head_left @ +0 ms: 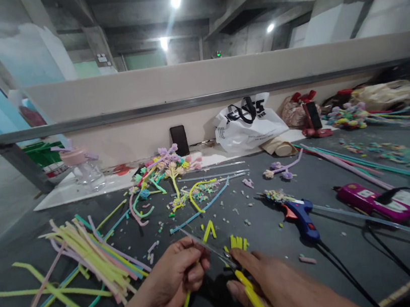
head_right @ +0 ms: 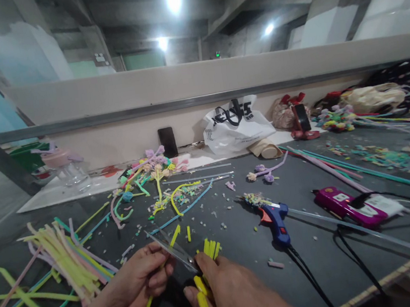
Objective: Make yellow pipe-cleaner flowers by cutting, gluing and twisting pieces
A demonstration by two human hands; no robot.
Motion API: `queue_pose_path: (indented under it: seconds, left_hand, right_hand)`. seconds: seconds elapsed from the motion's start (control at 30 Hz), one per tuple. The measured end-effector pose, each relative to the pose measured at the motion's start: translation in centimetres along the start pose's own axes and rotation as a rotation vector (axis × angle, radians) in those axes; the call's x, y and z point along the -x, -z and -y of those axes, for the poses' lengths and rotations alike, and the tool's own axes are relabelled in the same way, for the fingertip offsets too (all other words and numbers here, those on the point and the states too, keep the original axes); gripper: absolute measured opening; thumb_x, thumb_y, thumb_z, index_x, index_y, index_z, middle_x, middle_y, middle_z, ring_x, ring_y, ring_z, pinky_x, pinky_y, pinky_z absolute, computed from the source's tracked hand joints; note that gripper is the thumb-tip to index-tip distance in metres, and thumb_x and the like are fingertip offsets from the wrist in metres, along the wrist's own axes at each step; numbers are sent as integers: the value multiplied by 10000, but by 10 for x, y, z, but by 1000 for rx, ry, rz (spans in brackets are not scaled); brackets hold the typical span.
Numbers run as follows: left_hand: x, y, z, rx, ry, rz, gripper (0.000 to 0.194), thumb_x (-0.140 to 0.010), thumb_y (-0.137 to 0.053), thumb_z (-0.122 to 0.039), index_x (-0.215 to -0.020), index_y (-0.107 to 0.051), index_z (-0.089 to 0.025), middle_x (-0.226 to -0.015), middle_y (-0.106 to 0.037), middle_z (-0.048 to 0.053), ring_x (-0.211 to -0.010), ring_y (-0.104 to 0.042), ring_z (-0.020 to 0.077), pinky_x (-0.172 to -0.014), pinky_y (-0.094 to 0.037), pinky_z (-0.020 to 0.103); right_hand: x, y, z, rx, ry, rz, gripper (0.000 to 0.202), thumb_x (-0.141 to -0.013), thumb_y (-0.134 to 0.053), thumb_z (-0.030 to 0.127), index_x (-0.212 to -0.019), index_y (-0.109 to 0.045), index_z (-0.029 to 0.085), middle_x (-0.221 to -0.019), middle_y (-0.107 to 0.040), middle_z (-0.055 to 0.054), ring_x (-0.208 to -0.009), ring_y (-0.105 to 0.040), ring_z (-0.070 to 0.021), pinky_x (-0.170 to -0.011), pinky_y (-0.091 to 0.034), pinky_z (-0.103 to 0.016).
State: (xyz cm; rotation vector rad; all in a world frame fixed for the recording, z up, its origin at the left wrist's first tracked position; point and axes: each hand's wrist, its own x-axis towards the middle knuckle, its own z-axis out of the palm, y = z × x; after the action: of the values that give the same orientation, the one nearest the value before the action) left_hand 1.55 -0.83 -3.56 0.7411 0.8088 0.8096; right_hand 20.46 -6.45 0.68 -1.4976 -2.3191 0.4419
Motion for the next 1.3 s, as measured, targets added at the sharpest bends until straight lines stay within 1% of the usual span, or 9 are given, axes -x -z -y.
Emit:
queue_pose_path:
  seconds: [0.2,0.33,0.5,0.6,0.77,0.87,1.0,1.13,1.3]
  left_hand:
    - [1,1,2,15,1,59,120,-779,-544,-233,-747,-532,-118,-568,-478,-30,-377,-238,-5,-402,-97,188]
    - [3,1,-1,39,8,40,125,-777,-541,-238,-765,-539,-114,-637,-506,-7,-403,-280,-1,-411,-110,182]
    - [3,4,-4,74,-33,-9,46,-680,-533,-94,-719,-531,-118,-657,-520,-4,-439,-349,16,-432,-171,179]
    - [4,3,-4,74,-36,-22,34,-674,-542,-99,-688,-523,-124,-550,-454,-35,-439,-354,32,-439,-187,186]
    - [4,0,-7,56,-2,12,101,-721,-588,-197,-726,-515,-129,-727,-536,14,-454,-365,22,-436,-174,186]
    - [4,0,-8,18,0,46,149,-751,-574,-251,-705,-524,-118,-676,-516,9,-426,-324,16,-428,-154,195]
    - [3,1,-6,14,-5,45,98,-737,-568,-220,-726,-524,-133,-656,-526,6,-410,-326,20,-422,-149,202]
    - [3,2,-4,32,-10,26,58,-692,-561,-148,-715,-509,-141,-639,-524,-9,-406,-339,16,-425,-155,194]
    - [3,3,-3,37,-18,-5,69,-675,-571,-151,-710,-512,-141,-604,-516,-18,-405,-335,14,-431,-161,190]
  right_hand:
    - [-3,-11,-2,-22,-80,20,286,-850,-407,292,-1067,-570,202,-762,-685,-74,-706,-650,-201,-651,-488,-282]
    - [-5,-11,-5,-52,-158,30,303,-859,-389,294,-1102,-558,225,-758,-694,-60,-693,-655,-203,-633,-489,-281]
    - [-1,5,-5,-10,-88,42,358,-825,-464,328,-1163,-537,236,-949,-681,-102,-792,-655,-236,-677,-501,-319]
    - [2,4,-6,26,-48,27,353,-816,-484,316,-1150,-553,225,-912,-690,-104,-775,-659,-232,-679,-501,-313]
    - [-4,-1,-14,3,-54,58,299,-823,-466,300,-1087,-584,224,-781,-701,-82,-665,-656,-210,-596,-489,-277]
    - [-8,4,-20,-65,-77,52,279,-830,-442,309,-1058,-588,243,-714,-692,-56,-624,-643,-195,-573,-475,-266]
    - [-5,10,-14,-74,-84,21,314,-824,-446,300,-1106,-567,236,-798,-689,-74,-672,-643,-202,-606,-477,-279]
    - [-2,6,-3,-23,-63,3,363,-812,-479,307,-1158,-543,217,-907,-675,-107,-764,-643,-221,-666,-486,-295]
    - [-4,-1,-1,-6,-63,23,366,-831,-452,307,-1173,-531,203,-890,-668,-114,-753,-645,-223,-651,-493,-299]
